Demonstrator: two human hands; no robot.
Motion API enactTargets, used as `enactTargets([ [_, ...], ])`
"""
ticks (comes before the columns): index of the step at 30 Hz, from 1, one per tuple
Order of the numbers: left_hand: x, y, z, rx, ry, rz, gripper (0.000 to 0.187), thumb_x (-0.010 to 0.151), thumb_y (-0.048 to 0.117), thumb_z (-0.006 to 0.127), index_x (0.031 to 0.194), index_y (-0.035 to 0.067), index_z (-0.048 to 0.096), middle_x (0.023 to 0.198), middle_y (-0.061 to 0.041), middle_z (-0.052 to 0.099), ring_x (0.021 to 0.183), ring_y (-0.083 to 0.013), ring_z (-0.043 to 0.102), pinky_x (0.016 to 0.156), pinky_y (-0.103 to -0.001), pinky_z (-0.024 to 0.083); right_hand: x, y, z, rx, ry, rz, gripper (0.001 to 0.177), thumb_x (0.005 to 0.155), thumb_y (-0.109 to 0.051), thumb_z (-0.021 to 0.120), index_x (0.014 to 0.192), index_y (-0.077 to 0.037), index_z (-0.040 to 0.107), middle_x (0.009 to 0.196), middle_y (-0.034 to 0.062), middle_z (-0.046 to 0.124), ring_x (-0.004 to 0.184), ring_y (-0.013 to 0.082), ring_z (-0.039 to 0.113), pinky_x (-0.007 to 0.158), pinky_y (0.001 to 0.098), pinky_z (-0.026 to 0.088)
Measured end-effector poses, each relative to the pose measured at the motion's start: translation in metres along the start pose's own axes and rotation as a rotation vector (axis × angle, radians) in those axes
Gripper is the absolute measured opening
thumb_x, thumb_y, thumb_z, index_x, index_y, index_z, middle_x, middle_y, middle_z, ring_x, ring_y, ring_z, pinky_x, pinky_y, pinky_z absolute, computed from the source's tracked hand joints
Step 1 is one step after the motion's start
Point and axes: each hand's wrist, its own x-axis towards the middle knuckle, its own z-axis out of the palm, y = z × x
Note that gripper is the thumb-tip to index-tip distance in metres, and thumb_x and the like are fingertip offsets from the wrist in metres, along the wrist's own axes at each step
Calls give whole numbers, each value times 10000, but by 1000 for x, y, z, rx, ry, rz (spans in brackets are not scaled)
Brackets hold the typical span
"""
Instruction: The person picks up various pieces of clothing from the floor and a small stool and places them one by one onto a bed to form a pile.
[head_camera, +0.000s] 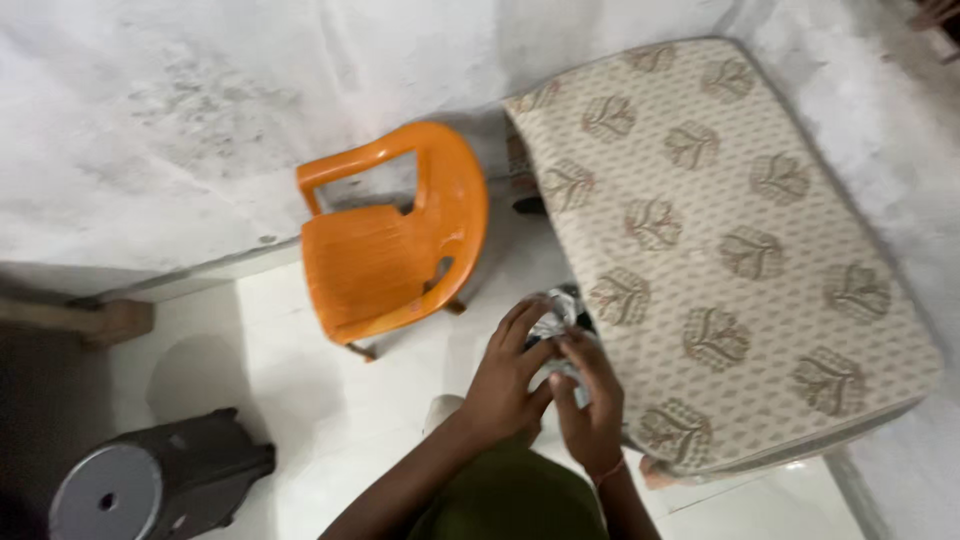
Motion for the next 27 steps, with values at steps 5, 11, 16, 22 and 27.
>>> enactTargets([
  [5,-3,6,24,-10,-11,-110,348,852,114,738,1182,29,668,1555,-274,425,1474,-492,355,1169,-555,362,0,10,-17,13,-68,85,379,940,-56,624,1308,34,630,1377,192,642,1288,302,620,1064,399,483],
  [11,-3,-6,37,44,3,-128,340,838,104,731,1172,55,691,1541,-279,454,1460,-497,383,1169,-541,379,6,14,-18,-20,-72,87,344,941,-76,641,1273,11,656,1240,147,697,1121,259,692,947,358,547],
  [16,7,-9,46,17,22,-106,291,854,132,763,1123,60,681,1522,-262,476,1448,-489,402,1166,-535,380,12,21,-25,5,-76,104,350,951,-54,632,1292,25,633,1266,162,677,1148,262,672,954,356,537],
  [22,17,-6,63,28,18,-111,349,786,53,724,1133,67,687,1526,-266,468,1435,-486,417,1169,-545,375,18,37,-43,-11,-118,165,346,932,-54,641,1269,26,643,1176,143,686,1065,234,674,912,338,535],
  [27,15,-6,64,50,32,-137,348,793,55,748,1134,63,677,1526,-275,452,1432,-504,388,1162,-553,360,22,43,-49,34,-192,219,335,949,-83,646,1268,22,646,1130,131,685,1021,220,674,881,332,540],
])
